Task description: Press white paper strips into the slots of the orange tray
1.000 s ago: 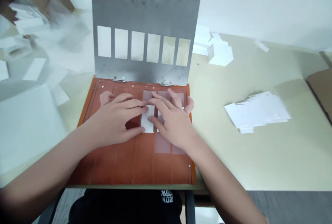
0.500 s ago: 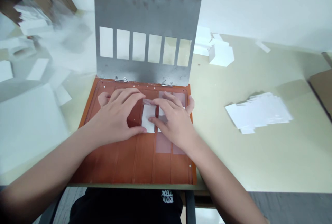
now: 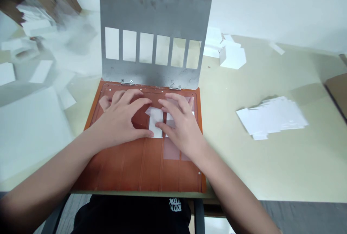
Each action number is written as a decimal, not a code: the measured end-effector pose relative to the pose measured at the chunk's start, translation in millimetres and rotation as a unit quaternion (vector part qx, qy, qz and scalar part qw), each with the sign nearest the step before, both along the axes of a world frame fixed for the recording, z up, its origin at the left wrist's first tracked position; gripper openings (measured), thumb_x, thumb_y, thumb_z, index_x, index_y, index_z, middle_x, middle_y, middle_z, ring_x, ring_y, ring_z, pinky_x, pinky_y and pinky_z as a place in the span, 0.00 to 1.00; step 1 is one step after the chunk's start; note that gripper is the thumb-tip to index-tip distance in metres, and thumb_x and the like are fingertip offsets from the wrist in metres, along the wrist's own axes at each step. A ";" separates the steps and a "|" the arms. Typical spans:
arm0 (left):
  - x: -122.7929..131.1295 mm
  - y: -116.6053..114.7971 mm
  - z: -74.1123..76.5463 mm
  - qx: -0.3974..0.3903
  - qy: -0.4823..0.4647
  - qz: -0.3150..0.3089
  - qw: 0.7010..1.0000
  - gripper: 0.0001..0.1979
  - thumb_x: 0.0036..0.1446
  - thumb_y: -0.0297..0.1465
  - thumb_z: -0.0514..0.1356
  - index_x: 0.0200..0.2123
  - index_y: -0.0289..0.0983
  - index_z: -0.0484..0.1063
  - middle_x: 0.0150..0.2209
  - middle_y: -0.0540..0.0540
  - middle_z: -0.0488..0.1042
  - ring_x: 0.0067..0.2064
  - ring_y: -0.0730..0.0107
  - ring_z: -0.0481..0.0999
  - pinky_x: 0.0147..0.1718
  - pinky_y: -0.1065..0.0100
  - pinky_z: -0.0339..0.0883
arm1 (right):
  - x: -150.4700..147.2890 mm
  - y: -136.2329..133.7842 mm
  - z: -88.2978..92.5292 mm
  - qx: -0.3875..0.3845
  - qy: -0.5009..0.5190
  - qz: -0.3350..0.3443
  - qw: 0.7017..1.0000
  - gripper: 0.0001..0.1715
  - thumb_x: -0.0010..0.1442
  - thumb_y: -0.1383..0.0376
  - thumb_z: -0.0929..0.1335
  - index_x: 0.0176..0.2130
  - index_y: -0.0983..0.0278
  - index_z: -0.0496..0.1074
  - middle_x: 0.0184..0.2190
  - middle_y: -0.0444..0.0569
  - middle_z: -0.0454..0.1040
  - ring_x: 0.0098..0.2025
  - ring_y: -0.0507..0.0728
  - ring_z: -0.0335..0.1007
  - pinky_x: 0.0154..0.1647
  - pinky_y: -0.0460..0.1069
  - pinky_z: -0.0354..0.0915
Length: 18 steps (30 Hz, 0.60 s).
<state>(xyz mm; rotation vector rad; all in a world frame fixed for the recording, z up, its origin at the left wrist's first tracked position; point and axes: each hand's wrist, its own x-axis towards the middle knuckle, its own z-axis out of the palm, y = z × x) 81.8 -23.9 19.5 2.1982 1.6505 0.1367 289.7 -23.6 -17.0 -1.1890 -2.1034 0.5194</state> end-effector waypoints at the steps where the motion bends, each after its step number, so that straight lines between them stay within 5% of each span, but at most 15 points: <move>1: -0.1 0.2 0.4 -0.004 -0.003 -0.003 1.000 0.37 0.44 0.51 0.68 0.57 0.46 0.69 0.63 0.41 0.60 0.61 0.38 0.56 0.52 0.38 0.51 | 0.3 0.0 -0.3 0.000 0.000 0.003 1.000 0.27 0.59 0.64 0.71 0.57 0.51 0.68 0.58 0.53 0.66 0.51 0.64 0.74 0.60 0.72 0.65; 9: 0.0 1.4 -1.6 -0.009 -0.026 -0.010 1.000 0.30 0.43 0.50 0.69 0.51 0.49 0.73 0.61 0.43 0.61 0.61 0.41 0.57 0.52 0.38 0.50 | -0.6 -1.0 0.2 0.044 -0.021 -0.001 0.999 0.26 0.58 0.66 0.73 0.55 0.54 0.69 0.56 0.52 0.70 0.54 0.65 0.73 0.68 0.76 0.46; 18: 0.2 1.7 -0.5 -0.016 -0.029 -0.006 0.999 0.30 0.43 0.50 0.69 0.51 0.50 0.74 0.61 0.44 0.60 0.61 0.40 0.56 0.53 0.37 0.49 | -0.9 0.4 -0.6 0.087 -0.022 -0.012 0.996 0.16 0.56 0.63 0.75 0.45 0.59 0.74 0.55 0.54 0.71 0.54 0.65 0.73 0.64 0.71 0.58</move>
